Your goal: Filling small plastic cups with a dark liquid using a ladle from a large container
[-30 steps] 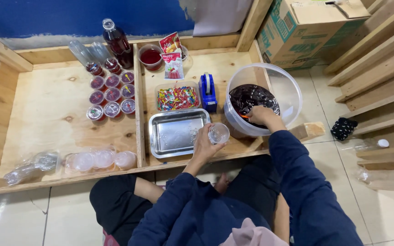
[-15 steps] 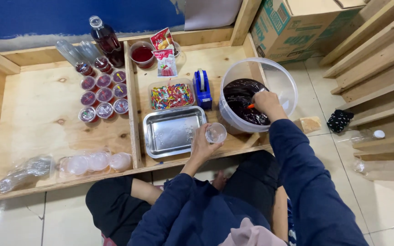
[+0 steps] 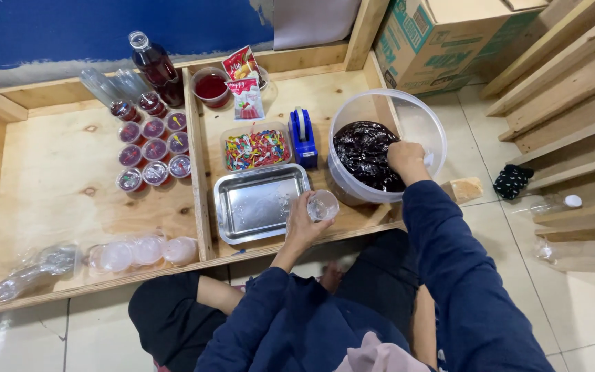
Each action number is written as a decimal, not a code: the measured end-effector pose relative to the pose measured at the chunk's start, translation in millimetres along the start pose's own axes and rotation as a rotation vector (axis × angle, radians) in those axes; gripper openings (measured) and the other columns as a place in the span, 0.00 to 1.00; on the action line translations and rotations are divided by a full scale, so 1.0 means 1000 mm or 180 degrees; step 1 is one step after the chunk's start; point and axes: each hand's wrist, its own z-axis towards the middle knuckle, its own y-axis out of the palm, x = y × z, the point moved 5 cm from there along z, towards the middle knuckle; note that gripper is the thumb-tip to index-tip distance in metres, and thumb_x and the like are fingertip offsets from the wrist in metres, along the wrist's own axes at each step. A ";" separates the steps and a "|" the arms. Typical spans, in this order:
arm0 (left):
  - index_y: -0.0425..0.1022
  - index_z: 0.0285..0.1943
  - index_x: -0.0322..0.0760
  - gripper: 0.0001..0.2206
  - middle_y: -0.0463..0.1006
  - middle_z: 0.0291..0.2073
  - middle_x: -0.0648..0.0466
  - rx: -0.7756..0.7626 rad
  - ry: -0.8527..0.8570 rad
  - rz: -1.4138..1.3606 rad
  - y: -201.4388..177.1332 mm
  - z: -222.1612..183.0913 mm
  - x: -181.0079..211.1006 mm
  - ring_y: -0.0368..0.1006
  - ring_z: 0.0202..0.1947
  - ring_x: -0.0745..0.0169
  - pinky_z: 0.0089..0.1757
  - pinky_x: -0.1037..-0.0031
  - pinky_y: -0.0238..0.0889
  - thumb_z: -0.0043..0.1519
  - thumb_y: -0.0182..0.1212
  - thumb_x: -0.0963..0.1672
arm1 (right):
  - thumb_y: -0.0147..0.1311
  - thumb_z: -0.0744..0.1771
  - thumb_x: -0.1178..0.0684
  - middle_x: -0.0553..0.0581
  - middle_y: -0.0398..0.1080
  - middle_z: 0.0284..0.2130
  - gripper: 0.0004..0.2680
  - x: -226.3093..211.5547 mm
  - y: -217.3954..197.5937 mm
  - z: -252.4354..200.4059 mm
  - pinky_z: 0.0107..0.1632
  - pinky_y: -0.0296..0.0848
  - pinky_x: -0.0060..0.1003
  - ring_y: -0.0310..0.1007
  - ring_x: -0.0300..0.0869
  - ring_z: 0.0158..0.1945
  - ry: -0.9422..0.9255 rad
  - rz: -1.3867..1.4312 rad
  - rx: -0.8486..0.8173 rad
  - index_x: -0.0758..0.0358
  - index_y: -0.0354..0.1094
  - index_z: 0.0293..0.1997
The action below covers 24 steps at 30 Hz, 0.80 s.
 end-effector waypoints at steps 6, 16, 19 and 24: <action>0.63 0.66 0.50 0.41 0.70 0.52 0.40 -0.0009 0.0096 -0.0091 0.009 -0.006 0.006 0.69 0.58 0.32 0.57 0.54 0.62 0.42 0.81 0.51 | 0.52 0.65 0.57 0.67 0.80 0.32 0.08 -0.039 -0.019 -0.044 0.36 0.76 0.66 0.82 0.63 0.39 -0.0296 0.0310 -0.0410 0.63 0.81 0.39; 0.64 0.65 0.48 0.41 0.71 0.53 0.40 0.0009 0.0076 -0.0112 0.004 -0.005 0.005 0.69 0.59 0.34 0.58 0.54 0.61 0.42 0.81 0.52 | 0.54 0.64 0.60 0.72 0.79 0.37 0.09 -0.087 -0.094 -0.074 0.45 0.76 0.65 0.81 0.65 0.44 -0.0690 0.0731 -0.0418 0.71 0.79 0.43; 0.63 0.66 0.50 0.41 0.72 0.53 0.41 0.0006 -0.0017 0.0009 0.002 -0.005 0.002 0.69 0.59 0.35 0.57 0.54 0.62 0.42 0.80 0.52 | 0.53 0.65 0.61 0.73 0.79 0.39 0.09 -0.066 -0.087 -0.058 0.47 0.75 0.64 0.80 0.65 0.46 -0.0518 0.0786 -0.0265 0.74 0.77 0.45; 0.63 0.66 0.50 0.41 0.71 0.54 0.41 0.0009 -0.0016 -0.0047 -0.001 -0.001 0.002 0.69 0.59 0.34 0.57 0.55 0.62 0.42 0.81 0.52 | 0.47 0.66 0.61 0.68 0.79 0.34 0.11 -0.023 -0.047 -0.006 0.44 0.78 0.59 0.81 0.63 0.42 -0.0024 0.0759 0.0021 0.70 0.79 0.42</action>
